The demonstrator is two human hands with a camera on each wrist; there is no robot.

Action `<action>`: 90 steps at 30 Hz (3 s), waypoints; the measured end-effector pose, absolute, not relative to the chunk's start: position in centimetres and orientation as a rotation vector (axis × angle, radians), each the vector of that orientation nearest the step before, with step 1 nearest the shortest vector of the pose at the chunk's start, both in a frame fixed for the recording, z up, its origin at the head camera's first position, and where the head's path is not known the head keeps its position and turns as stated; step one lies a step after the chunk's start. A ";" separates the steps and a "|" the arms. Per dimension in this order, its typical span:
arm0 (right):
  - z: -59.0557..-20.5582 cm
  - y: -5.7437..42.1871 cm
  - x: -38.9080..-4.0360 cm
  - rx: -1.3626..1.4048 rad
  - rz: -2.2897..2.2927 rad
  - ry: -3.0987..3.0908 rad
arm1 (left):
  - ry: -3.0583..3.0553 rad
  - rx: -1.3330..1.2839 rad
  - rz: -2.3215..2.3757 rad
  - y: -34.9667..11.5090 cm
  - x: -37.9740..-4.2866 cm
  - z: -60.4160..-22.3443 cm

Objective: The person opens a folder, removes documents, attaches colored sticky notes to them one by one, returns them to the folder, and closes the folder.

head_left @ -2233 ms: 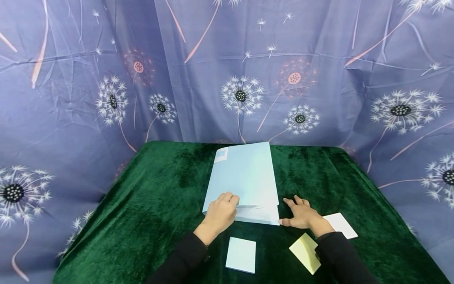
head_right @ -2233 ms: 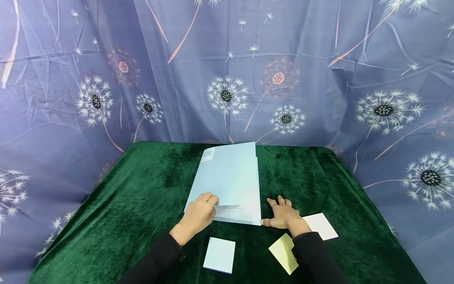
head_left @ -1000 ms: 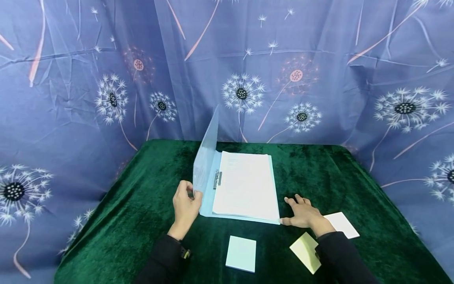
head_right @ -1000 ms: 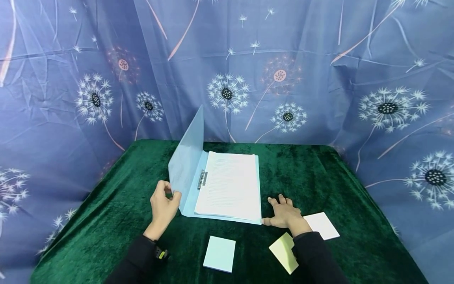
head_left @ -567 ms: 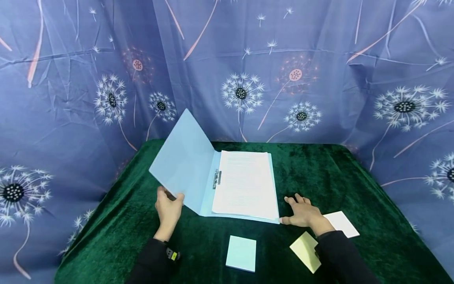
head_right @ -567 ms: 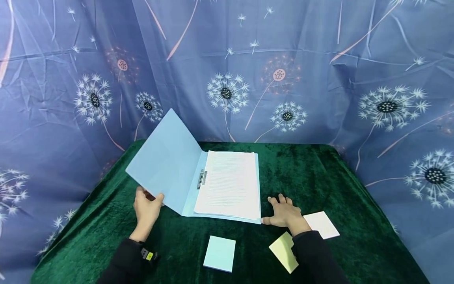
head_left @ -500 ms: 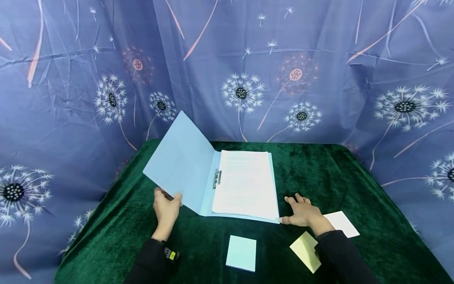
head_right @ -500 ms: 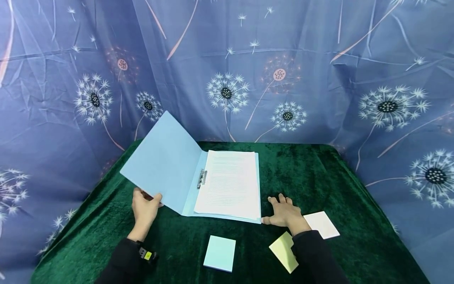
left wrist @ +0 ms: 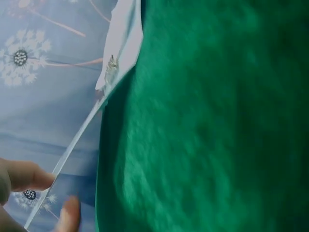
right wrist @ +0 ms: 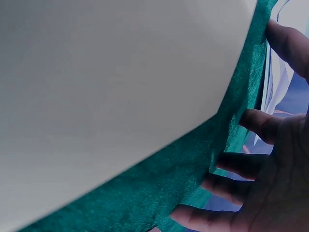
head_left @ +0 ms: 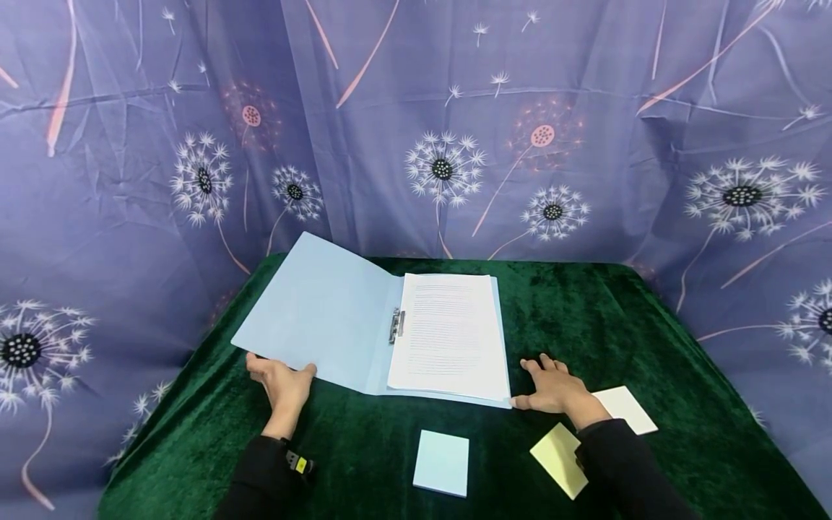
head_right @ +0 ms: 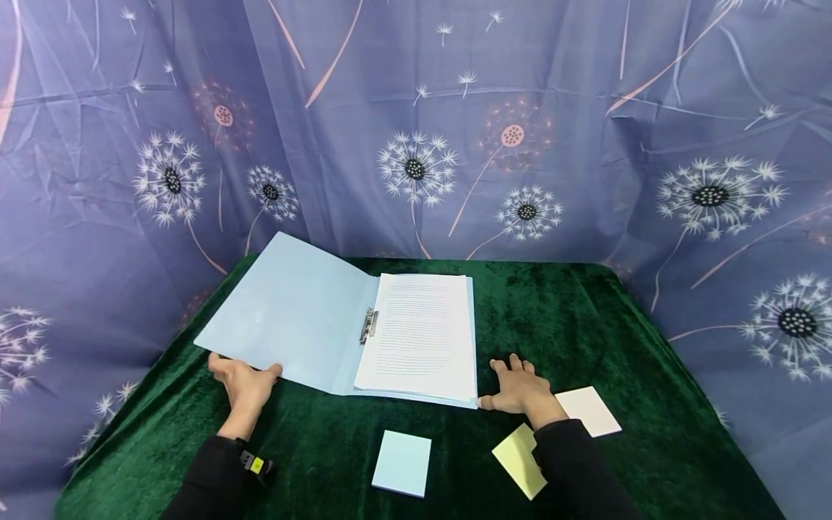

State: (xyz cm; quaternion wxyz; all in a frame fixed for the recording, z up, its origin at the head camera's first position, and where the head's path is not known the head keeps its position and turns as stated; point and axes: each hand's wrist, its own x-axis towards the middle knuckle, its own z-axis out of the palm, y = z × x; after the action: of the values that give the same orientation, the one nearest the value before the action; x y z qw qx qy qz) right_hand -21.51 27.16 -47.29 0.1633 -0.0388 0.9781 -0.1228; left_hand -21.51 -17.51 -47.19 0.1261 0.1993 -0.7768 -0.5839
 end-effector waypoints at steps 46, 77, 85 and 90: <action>-47.2 26.9 -21.3 -0.100 -0.364 2.776 | -3.263 0.125 -0.713 -17.4 -24.8 -47.5; -47.5 27.1 -21.1 -0.088 -0.404 2.778 | -3.159 -0.138 -0.264 -12.7 -25.6 -45.8; -47.6 27.1 -21.0 -0.082 -0.410 2.770 | -3.140 -0.271 -0.266 -10.0 -26.4 -45.6; -47.6 27.0 -21.1 -0.083 -0.417 2.763 | -3.123 -0.350 -0.229 -8.4 -26.8 -45.9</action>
State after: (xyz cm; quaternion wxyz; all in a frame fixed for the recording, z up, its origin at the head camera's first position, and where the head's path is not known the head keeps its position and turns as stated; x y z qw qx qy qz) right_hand -21.11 27.00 -47.64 0.1721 -0.0294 0.9736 -0.1469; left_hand -26.76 -8.44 -45.88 -0.0049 -0.1111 -0.9911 -0.0726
